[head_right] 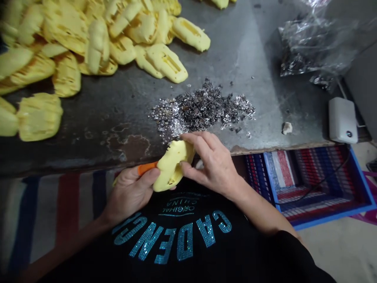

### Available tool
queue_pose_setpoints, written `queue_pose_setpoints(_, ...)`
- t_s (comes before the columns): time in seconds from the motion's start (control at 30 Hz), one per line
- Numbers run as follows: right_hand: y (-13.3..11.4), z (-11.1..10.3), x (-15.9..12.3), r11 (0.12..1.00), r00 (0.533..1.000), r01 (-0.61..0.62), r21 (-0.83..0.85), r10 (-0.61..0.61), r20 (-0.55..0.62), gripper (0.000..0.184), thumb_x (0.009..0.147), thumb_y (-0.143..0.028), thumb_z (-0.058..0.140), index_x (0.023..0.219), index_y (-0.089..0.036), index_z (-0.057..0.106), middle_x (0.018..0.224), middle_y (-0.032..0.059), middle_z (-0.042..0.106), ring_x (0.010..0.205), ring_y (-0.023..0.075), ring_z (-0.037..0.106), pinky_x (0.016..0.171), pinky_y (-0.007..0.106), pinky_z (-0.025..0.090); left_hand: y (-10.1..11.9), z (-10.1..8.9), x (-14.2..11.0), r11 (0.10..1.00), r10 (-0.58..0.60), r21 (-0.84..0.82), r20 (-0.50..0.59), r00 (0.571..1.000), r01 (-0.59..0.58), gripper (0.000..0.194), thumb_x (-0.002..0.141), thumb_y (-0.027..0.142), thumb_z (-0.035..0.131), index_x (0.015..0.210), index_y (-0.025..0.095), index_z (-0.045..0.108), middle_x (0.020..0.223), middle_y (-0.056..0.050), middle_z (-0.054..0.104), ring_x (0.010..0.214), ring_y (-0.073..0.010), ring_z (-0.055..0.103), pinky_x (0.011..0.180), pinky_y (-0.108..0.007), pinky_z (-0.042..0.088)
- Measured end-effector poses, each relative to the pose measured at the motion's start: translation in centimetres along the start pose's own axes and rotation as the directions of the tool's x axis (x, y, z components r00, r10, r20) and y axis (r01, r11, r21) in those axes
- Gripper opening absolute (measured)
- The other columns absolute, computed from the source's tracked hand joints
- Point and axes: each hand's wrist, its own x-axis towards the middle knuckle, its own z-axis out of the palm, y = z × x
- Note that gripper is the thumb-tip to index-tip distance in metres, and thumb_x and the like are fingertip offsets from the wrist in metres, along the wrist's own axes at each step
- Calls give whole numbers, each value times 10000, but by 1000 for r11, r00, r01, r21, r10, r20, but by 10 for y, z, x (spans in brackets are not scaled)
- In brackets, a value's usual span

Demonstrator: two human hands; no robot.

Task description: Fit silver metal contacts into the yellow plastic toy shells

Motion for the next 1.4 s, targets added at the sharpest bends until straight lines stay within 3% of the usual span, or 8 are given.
queue_pose_setpoints(0.1,3,-5,-3,1000,1000,-7,23,7,2,532,1080,-366,792,1578,-298,616,1421,127,795,1286,297,778,1037,495,707,10,11,5,999,31,-12,-17,999,-32,483,768,580,1072,993,190,899,925,-83,889,730,-273,833,580,-344,707)
queue_pose_setpoints(0.2,21,-24,-11,1000,1000,-14,10,14,1,571,1072,-420,830,1600,-329,632,1449,112,795,1300,303,772,1036,513,693,22,11,10,987,-57,-140,180,982,83,464,818,529,1051,1148,278,842,1084,-59,904,792,-300,873,575,-341,702)
queue_pose_setpoints(0.37,76,-67,-26,863,968,-223,-454,142,-207,135,1065,-315,803,1193,-343,837,1208,55,837,1149,327,738,1034,590,556,33,-11,17,968,-153,-127,387,909,217,668,973,744,823,1561,461,683,1608,-85,767,1151,-424,877,616,-335,705)
queue_pose_setpoints(0.5,94,-66,-27,756,975,-218,-617,139,-175,78,1055,-389,825,1115,-340,833,1197,51,829,1168,351,680,994,578,482,37,-8,22,973,-137,-115,405,904,199,750,972,788,770,1614,410,674,1575,-123,789,1163,-434,866,582,-305,668)
queue_pose_setpoints(0.67,76,-50,-31,738,995,-97,-668,55,-84,107,1109,-322,752,1189,-379,794,1188,39,836,1172,327,676,1008,563,450,40,8,23,984,-61,-146,259,964,101,783,975,786,769,1594,310,708,1357,-139,879,993,-354,878,534,-250,612)
queue_pose_setpoints(0.93,71,-65,-36,821,978,-200,-535,133,-162,176,1094,-318,754,1247,-376,819,1133,32,839,1070,311,694,929,512,445,40,14,23,964,-60,-216,389,919,154,710,993,712,816,1536,259,754,1461,-167,840,1123,-391,875,582,-266,671)
queue_pose_setpoints(1.13,75,-64,-24,829,986,-156,-538,165,-31,60,1076,-340,783,1055,-325,837,1042,42,830,1077,334,682,916,499,410,39,20,23,943,-63,-270,434,898,197,725,1012,701,799,1566,245,694,1386,-134,873,1121,-354,881,600,-255,673)
queue_pose_setpoints(1.4,20,-51,10,999,995,-4,38,0,95,142,1046,-238,812,1112,-348,750,1020,-14,853,873,278,795,834,519,554,33,28,24,910,-105,-291,528,843,295,707,998,713,833,1478,209,709,1256,-151,887,1006,-335,887,605,-296,702)
